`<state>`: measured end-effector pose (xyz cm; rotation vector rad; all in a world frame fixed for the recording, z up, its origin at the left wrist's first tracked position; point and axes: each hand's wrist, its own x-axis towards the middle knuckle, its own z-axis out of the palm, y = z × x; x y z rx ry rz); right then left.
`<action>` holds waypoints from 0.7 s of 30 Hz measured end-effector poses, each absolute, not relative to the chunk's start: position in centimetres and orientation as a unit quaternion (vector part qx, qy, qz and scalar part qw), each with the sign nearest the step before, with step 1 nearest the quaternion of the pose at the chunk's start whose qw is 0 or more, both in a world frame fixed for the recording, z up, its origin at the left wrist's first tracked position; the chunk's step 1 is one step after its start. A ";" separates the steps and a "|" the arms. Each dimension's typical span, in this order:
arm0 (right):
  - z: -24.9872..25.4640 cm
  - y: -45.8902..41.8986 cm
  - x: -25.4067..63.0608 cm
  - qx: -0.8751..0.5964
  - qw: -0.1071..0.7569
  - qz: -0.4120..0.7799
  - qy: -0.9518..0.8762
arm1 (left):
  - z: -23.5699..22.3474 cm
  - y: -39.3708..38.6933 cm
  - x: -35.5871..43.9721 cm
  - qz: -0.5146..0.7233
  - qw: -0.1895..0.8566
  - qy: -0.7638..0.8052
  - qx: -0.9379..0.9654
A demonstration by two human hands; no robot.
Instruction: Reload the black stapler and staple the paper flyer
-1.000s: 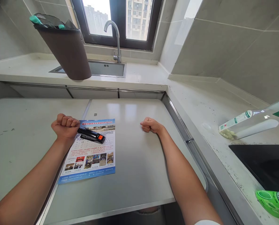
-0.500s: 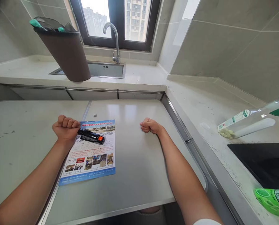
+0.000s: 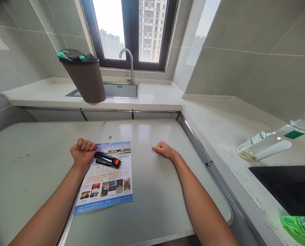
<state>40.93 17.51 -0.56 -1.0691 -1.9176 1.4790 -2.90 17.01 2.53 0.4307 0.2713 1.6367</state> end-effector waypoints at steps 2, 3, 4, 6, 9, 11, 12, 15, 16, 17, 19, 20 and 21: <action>-0.8 17.4 40.9 -0.394 0.260 0.536 -0.700 | 2.4 17.0 -3.0 0.720 0.656 0.119 0.193; -0.9 17.3 40.8 -0.398 0.265 0.532 -0.699 | 2.4 17.0 -3.0 0.718 0.657 0.120 0.196; -1.0 17.3 40.8 -0.404 0.268 0.527 -0.698 | 2.3 17.0 -3.1 0.716 0.659 0.119 0.200; -1.2 17.3 40.7 -0.417 0.273 0.516 -0.697 | 2.3 17.0 -3.2 0.713 0.661 0.121 0.200; -1.3 17.4 40.6 -0.421 0.272 0.517 -0.694 | 2.4 16.9 -3.1 0.716 0.660 0.127 0.191; -1.3 17.5 40.5 -0.414 0.266 0.527 -0.693 | 2.6 16.7 -3.0 0.714 0.660 0.136 0.189; -1.2 17.5 40.5 -0.413 0.264 0.530 -0.692 | 2.7 16.6 -3.0 0.715 0.658 0.143 0.189; -0.7 17.4 40.2 -0.429 0.258 0.522 -0.690 | 3.0 16.4 -2.9 0.715 0.651 0.167 0.192; -0.5 17.4 40.1 -0.436 0.254 0.514 -0.693 | 3.1 16.3 -2.9 0.716 0.649 0.174 0.190; -0.1 17.2 39.9 -0.443 0.247 0.504 -0.699 | 3.1 16.2 -2.9 0.714 0.650 0.180 0.188; 0.4 16.9 39.1 -0.448 0.239 0.485 -0.712 | 3.0 16.0 -3.1 0.714 0.650 0.183 0.183; 0.5 16.7 38.4 -0.457 0.227 0.465 -0.723 | 3.0 16.0 -3.2 0.716 0.649 0.184 0.181; 0.5 16.4 37.6 -0.472 0.215 0.432 -0.738 | 2.8 16.0 -3.3 0.720 0.645 0.184 0.177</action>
